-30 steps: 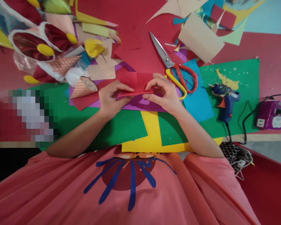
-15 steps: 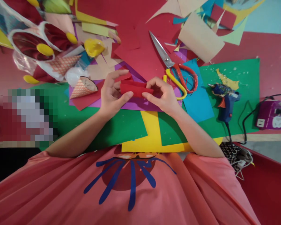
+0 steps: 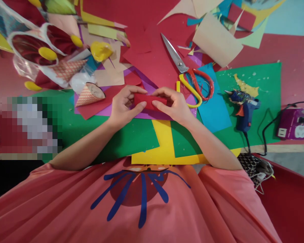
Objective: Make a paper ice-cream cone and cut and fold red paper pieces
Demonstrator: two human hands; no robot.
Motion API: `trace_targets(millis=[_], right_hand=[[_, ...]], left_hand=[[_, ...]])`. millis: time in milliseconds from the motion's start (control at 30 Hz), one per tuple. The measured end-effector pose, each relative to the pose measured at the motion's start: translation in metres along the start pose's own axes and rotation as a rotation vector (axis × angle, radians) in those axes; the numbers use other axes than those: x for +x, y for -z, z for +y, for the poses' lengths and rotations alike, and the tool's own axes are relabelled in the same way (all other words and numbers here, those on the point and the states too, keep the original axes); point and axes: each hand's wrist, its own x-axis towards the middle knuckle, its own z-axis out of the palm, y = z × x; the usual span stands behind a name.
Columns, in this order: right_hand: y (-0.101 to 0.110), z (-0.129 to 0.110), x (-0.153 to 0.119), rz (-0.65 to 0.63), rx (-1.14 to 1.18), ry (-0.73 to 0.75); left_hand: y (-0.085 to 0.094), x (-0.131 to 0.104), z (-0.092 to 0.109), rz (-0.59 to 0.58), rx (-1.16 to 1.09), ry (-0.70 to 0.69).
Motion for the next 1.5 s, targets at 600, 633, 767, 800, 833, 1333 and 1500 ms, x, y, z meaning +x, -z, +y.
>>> trace_targets(millis=[600,633,767,800,833,1333,1500], right_hand=[[-0.0023,-0.0046,0.0011,-0.027,-0.031,-0.055],[-0.0025,-0.0043,0.0011,-0.028,-0.029,-0.058],[-0.0029,-0.0041,0.0012,-0.032,-0.035,-0.076],[-0.0029,-0.0043,0.0012,-0.034,-0.035,-0.078],[-0.0028,-0.0046,0.0011,-0.036,-0.034,-0.077],[-0.0029,-0.0039,0.0009,-0.012,0.087,-0.161],[-0.0026,-0.0045,0.0000,-0.056,0.084,-0.156]], left_hand=[[-0.0002,-0.0012,0.0039,-0.047,0.113,-0.065],[-0.0001,-0.0011,0.0042,-0.049,0.113,-0.057],[0.0002,-0.0008,0.0054,-0.062,0.110,-0.030],[0.0002,-0.0008,0.0055,-0.065,0.108,-0.024],[0.0001,-0.0008,0.0054,-0.066,0.106,-0.021],[0.0025,0.0003,-0.0022,0.052,0.139,-0.080],[0.0035,0.0015,-0.0010,0.013,0.128,-0.088]])
